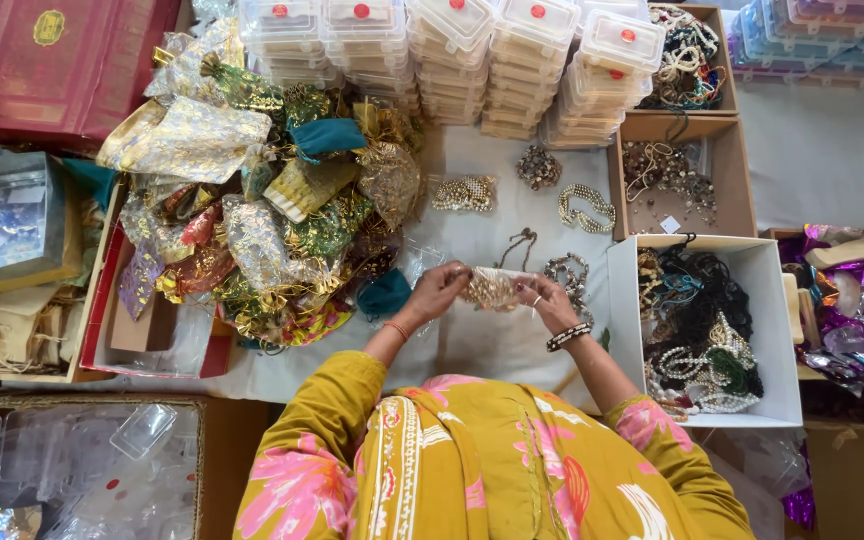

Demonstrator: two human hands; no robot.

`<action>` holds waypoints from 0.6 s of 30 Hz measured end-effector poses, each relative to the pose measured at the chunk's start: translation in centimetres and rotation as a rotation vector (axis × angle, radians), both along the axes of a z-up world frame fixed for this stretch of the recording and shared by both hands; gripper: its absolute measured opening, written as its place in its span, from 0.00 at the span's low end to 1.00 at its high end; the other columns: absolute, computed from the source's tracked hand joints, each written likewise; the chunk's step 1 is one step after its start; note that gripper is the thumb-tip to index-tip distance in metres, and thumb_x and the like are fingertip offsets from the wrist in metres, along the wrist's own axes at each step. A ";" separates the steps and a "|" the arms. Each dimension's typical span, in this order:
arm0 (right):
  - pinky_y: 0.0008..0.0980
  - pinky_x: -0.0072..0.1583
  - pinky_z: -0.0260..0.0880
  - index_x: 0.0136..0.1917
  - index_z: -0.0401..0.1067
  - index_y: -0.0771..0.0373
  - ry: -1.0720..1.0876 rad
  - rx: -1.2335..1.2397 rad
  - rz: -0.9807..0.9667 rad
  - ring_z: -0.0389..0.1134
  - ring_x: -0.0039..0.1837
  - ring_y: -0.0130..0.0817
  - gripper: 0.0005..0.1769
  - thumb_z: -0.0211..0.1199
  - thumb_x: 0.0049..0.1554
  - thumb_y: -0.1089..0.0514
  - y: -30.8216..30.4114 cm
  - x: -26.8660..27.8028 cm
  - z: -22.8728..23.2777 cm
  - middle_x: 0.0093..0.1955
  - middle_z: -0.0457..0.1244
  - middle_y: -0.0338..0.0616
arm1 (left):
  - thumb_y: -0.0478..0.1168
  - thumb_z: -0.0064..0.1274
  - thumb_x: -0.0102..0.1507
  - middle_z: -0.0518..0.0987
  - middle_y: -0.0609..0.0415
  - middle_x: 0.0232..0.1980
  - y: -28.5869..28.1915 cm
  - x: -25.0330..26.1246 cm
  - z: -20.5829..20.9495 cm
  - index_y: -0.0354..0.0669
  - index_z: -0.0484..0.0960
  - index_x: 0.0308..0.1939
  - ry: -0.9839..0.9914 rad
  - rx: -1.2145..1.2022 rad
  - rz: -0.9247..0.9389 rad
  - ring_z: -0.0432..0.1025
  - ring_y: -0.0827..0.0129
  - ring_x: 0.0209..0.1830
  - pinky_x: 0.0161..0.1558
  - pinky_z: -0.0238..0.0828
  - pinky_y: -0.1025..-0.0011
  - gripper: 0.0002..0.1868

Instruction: The person sorts through a large collection of jewelry, removing necklaces and bracelets from plastic bags and placing them onto the table. They move aside various pouches and containers to reach different items, handling beaded and pearl-like ornaments one at a time.

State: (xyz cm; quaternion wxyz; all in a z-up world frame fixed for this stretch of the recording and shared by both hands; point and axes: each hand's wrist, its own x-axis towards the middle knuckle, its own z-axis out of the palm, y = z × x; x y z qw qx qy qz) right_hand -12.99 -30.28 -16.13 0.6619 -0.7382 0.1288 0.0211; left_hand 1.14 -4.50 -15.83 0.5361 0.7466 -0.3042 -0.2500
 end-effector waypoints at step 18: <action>0.38 0.49 0.79 0.61 0.71 0.67 0.195 0.369 -0.343 0.72 0.48 0.38 0.13 0.61 0.62 0.67 0.6 11.6 -4.4 0.56 0.67 0.44 | 0.26 0.58 0.61 0.80 0.52 0.49 -3.3 7.3 -1.2 0.46 0.70 0.71 0.255 -0.269 0.400 0.76 0.73 0.40 0.42 0.77 0.73 0.34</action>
